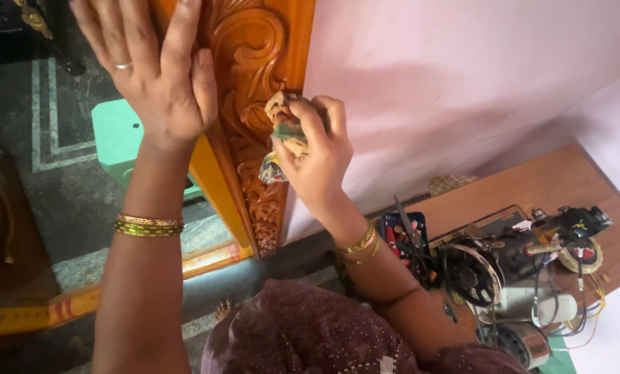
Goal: The person wipes a carved wooden door frame with a cloth, focusing on the intricate details and edges. The task involves moving the cloth along the surface to remove dust or dirt.
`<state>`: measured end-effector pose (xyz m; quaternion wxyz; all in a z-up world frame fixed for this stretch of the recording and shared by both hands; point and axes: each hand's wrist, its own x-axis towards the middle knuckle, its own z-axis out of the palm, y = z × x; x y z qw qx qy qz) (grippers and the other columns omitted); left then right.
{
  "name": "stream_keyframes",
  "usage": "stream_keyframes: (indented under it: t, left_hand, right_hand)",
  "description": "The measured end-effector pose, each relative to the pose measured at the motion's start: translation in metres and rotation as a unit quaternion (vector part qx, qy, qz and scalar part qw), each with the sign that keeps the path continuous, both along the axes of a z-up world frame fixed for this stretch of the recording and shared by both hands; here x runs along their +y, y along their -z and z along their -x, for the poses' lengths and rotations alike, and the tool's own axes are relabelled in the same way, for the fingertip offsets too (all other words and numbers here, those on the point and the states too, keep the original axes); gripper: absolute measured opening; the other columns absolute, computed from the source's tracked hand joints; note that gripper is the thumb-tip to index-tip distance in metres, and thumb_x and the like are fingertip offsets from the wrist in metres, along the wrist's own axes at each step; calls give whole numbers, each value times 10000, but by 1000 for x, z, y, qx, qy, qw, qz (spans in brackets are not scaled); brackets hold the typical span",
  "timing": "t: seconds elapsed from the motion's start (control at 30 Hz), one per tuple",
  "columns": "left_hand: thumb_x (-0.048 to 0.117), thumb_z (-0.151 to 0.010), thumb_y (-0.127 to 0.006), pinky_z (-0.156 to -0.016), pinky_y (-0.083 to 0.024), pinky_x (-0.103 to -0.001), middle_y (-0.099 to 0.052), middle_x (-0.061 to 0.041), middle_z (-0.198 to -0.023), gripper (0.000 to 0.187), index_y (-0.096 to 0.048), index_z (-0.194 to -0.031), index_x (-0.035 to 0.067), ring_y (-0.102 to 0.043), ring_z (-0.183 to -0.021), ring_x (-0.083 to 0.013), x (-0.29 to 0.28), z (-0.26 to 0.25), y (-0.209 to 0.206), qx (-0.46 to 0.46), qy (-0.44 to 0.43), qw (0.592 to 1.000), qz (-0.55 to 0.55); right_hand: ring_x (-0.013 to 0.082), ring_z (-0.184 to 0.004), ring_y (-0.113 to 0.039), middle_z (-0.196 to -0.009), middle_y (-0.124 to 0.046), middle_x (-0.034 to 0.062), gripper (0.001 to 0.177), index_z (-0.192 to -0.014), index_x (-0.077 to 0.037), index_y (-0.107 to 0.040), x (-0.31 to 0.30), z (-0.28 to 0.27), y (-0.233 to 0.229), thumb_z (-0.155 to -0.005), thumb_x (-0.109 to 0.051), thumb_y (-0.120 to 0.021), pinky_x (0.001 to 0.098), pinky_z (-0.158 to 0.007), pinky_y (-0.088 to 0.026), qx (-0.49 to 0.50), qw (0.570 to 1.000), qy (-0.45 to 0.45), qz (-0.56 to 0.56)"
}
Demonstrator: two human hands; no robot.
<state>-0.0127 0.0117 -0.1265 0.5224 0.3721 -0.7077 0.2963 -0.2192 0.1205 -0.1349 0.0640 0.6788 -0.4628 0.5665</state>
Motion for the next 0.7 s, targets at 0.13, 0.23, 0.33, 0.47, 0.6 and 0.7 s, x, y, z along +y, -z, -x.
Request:
stream_keyframes:
  t: [0.13, 0.23, 0.33, 0.47, 0.6, 0.7]
  left_hand:
    - [380, -1119, -485, -1295, -74, -629, -312, -150, -1690, 590, -304, -1610, 108, -182, -1616, -357, -2, 5, 16, 27, 7, 1000, -6]
    - [438, -1152, -434, -1272, -64, -641, -264, -163, -1703, 647, -234, -1665, 99, -125, -1620, -358, 6, 5, 31, 12, 2, 1000, -22]
    - [486, -1183, -468, -1307, -76, -698, -271, -182, -1718, 677, -235, -1675, 83, -114, -1624, -370, 13, -1, 46, -21, -9, 999, -43]
    - [493, -1182, -485, -1292, -84, -726, -287, -176, -1720, 680, -258, -1670, 77, -97, -1618, -382, 19, -4, 70, -26, -9, 997, -70]
    - [492, -1161, -501, -1278, -86, -737, -304, -169, -1712, 682, -282, -1658, 81, -88, -1613, -377, 19, -4, 85, -25, -1, 997, -74]
    - [485, -1151, -502, -1271, -88, -749, -313, -161, -1706, 671, -297, -1651, 86, -78, -1619, -375, 18, -3, 92, -19, 11, 997, -71]
  right_hand:
    - [272, -1038, -695, -1244, -549, 122, 465, -1206, -82, -660, -5, -5, 9, -808, -40, -896, 366, -846, -588, -22, 999, 2, 32]
    - [295, -1072, -664, -1259, -560, 108, 527, -1227, -72, -673, -8, -8, 8, -735, -6, -850, 386, -894, -575, 4, 998, 14, 65]
    - [305, -1097, -634, -1271, -579, 99, 553, -1238, -58, -683, -11, -10, 2, -704, 74, -740, 408, -934, -568, 44, 994, 29, 100]
    - [251, -1072, -641, -1300, -577, 84, 542, -1283, -67, -686, -17, -12, -16, -767, 99, -706, 338, -886, -588, 19, 992, -29, 122]
    - [250, -1072, -628, -1305, -574, 68, 534, -1293, -86, -696, -17, -9, -49, -786, 84, -710, 320, -874, -596, 66, 988, 18, 140]
    - [258, -1066, -620, -1264, -578, 63, 460, -1256, -87, -710, -13, -14, -67, -810, -4, -785, 342, -840, -567, 153, 977, 86, 122]
